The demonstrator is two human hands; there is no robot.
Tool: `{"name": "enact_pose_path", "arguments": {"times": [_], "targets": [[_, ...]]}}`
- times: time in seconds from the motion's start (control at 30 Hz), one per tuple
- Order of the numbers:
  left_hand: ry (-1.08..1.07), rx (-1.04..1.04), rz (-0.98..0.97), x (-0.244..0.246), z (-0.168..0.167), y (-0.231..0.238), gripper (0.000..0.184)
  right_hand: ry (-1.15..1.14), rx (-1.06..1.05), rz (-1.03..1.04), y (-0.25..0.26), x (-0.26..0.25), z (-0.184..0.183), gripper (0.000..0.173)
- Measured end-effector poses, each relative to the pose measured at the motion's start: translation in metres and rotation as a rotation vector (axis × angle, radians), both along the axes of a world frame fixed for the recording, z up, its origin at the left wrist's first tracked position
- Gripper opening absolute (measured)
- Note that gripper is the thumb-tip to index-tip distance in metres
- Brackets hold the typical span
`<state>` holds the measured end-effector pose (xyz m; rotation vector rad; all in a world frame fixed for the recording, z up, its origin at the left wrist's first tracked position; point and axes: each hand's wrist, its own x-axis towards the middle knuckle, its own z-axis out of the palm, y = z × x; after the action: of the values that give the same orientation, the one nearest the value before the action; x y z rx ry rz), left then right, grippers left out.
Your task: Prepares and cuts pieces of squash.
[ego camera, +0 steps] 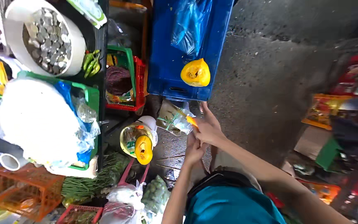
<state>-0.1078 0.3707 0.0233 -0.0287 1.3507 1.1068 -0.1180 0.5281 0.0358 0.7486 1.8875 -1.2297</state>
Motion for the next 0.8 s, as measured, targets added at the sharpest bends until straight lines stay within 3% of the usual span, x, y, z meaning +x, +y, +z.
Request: {"name": "enact_pose_path", "arguments": {"times": [0.07, 0.13, 0.2, 0.3, 0.4, 0.5, 0.57, 0.7, 0.8], "targets": [[0.059, 0.081, -0.406, -0.059, 0.001, 0.027, 0.042, 0.112, 0.154, -0.133, 0.027, 0.028, 0.004, 0.049], [0.322, -0.084, -0.631, -0.118, -0.009, 0.064, 0.039, 0.200, 0.212, -0.284, 0.055, 0.048, 0.003, 0.054], [0.691, -0.258, -0.700, -0.166, -0.041, 0.109, 0.068, 0.277, 0.224, -0.428, 0.081, 0.058, -0.004, 0.059], [0.985, -0.206, -0.774, -0.229, -0.094, 0.185, 0.123, 0.351, 0.280, -0.547, 0.105, 0.065, -0.016, 0.055], [0.880, -0.149, -0.909, -0.275, -0.128, 0.236, 0.145, 0.368, 0.265, -0.588, 0.124, 0.061, -0.013, 0.044], [0.667, -0.128, -0.996, -0.296, -0.148, 0.253, 0.151, 0.231, 0.166, -0.581, 0.147, 0.049, -0.017, 0.054], [0.612, -0.134, -0.979, -0.293, -0.150, 0.250, 0.150, 0.250, 0.136, -0.551, 0.155, 0.046, -0.026, 0.057], [0.649, -0.151, -0.850, -0.279, -0.145, 0.231, 0.154, 0.332, 0.166, -0.527, 0.149, 0.042, -0.036, 0.034], [0.705, -0.173, -0.930, -0.282, -0.150, 0.227, 0.159, 0.269, 0.263, -0.538, 0.132, 0.038, -0.038, 0.039]]}}
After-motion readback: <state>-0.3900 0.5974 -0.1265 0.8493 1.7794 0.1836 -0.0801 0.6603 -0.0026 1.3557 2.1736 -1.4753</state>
